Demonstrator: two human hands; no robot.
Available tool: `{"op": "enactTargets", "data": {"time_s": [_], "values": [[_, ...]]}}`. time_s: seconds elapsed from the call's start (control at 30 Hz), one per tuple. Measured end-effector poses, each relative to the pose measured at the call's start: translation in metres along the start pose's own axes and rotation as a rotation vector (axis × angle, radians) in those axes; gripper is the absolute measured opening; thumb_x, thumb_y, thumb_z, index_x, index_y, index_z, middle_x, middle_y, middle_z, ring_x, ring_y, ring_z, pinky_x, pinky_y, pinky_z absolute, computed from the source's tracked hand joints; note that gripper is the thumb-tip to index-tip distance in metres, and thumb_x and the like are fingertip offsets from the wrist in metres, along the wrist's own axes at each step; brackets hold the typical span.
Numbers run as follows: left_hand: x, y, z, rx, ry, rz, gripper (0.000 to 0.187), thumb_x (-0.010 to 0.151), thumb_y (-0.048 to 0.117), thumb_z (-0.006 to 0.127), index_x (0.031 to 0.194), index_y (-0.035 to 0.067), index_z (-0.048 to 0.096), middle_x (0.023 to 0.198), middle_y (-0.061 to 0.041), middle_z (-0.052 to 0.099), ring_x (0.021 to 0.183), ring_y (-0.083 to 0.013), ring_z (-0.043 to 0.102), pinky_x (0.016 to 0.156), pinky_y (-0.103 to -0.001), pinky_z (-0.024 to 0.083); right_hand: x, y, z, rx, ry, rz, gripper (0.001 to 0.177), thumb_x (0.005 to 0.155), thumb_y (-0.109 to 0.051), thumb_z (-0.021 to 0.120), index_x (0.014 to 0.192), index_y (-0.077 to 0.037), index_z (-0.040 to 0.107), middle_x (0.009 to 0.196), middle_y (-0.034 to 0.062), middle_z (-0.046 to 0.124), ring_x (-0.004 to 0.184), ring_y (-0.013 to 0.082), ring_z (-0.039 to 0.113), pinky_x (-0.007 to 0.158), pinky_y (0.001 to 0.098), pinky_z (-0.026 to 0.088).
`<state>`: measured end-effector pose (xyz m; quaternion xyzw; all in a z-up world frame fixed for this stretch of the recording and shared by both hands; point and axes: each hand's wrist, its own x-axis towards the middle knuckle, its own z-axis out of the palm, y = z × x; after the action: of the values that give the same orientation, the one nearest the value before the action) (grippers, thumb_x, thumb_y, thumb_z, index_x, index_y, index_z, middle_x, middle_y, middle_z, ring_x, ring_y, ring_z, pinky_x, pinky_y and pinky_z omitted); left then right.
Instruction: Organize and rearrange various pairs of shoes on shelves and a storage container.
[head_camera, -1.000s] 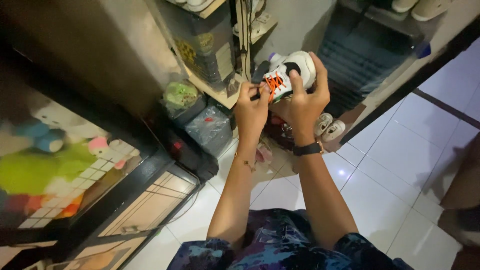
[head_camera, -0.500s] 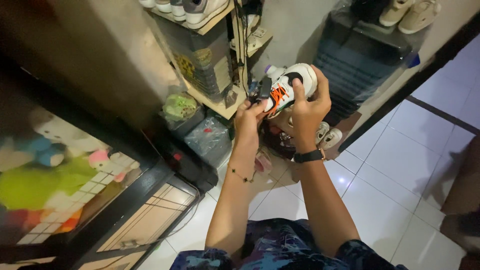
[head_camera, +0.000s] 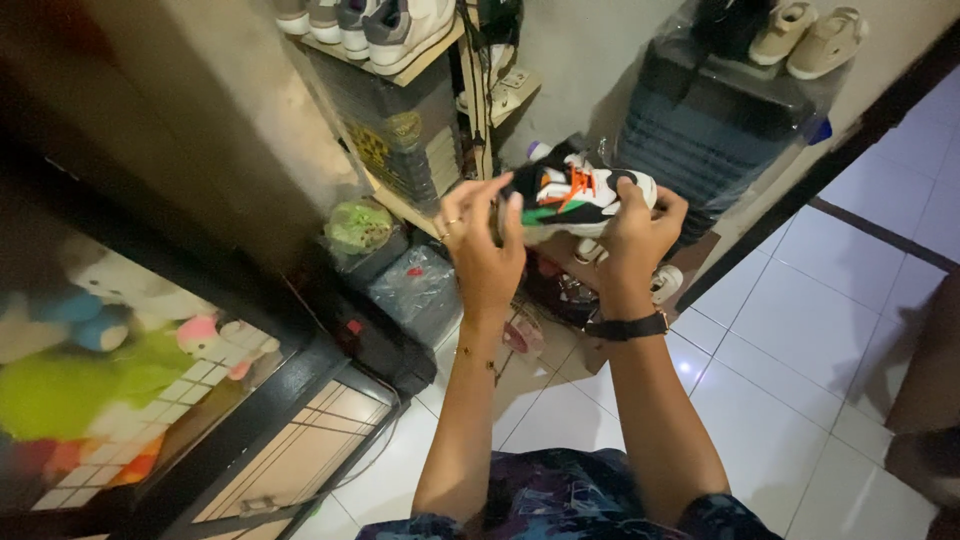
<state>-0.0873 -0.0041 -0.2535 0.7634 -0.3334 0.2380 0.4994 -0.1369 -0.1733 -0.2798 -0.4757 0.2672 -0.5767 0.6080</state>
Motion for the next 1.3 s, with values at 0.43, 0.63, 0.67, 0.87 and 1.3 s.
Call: {"op": "enactTargets", "data": {"time_s": [0.43, 0.63, 0.67, 0.87, 1.3], "values": [[0.001, -0.029, 0.01, -1.23, -0.084, -0.723, 0.071, 0.098, 0.045, 0.063, 0.156, 0.01, 0.04, 0.132, -0.01, 0.06, 0.117, -0.0233, 0.058, 0.095, -0.039, 0.047, -0.069, -0.031, 0.023, 0.508, -0.423, 0.685, 0.036, 0.088, -0.013, 0.064, 0.12, 0.001, 0.058, 0.116, 0.0151, 0.067, 0.107, 0.0304, 0.069, 0.094, 0.0485, 0.059], [-0.003, -0.063, -0.004, -1.488, 0.033, -0.677, 0.062, 0.099, 0.034, 0.063, 0.15, 0.006, 0.041, 0.133, -0.013, 0.062, 0.117, -0.0266, 0.063, 0.099, -0.044, 0.052, -0.093, -0.055, 0.029, -0.055, -0.62, 0.423, 0.059, 0.086, -0.024, 0.071, 0.134, -0.004, 0.044, 0.12, 0.0147, 0.059, 0.111, 0.0316, 0.064, 0.093, 0.05, 0.056], [-0.003, -0.073, -0.003, -1.591, 0.058, -0.638, 0.062, 0.099, 0.03, 0.064, 0.15, 0.003, 0.041, 0.134, -0.013, 0.061, 0.119, -0.0266, 0.063, 0.101, -0.043, 0.051, -0.095, -0.052, 0.03, -0.259, -0.651, 0.132, 0.068, 0.086, -0.027, 0.075, 0.139, -0.003, 0.041, 0.123, 0.0162, 0.057, 0.112, 0.0314, 0.062, 0.095, 0.048, 0.054], [-0.006, -0.085, -0.003, -1.192, 0.123, -0.742, 0.081, 0.083, 0.017, 0.075, 0.153, 0.011, 0.034, 0.136, -0.009, 0.056, 0.123, -0.0245, 0.056, 0.1, -0.041, 0.048, -0.109, -0.078, 0.044, -0.48, -0.635, -0.743, 0.069, 0.087, -0.015, 0.083, 0.146, -0.007, 0.05, 0.135, 0.0186, 0.055, 0.121, 0.0363, 0.05, 0.103, 0.0491, 0.042], [-0.004, -0.088, -0.01, -1.633, 0.051, -0.708, 0.045, 0.099, 0.029, 0.069, 0.131, 0.001, 0.054, 0.114, -0.014, 0.066, 0.096, -0.0261, 0.069, 0.083, -0.041, 0.056, -0.101, -0.063, 0.03, -0.421, -0.796, -0.815, 0.013, 0.091, -0.003, 0.073, 0.102, -0.006, 0.068, 0.089, 0.0054, 0.066, 0.089, 0.0236, 0.066, 0.096, 0.0442, 0.046]]}}
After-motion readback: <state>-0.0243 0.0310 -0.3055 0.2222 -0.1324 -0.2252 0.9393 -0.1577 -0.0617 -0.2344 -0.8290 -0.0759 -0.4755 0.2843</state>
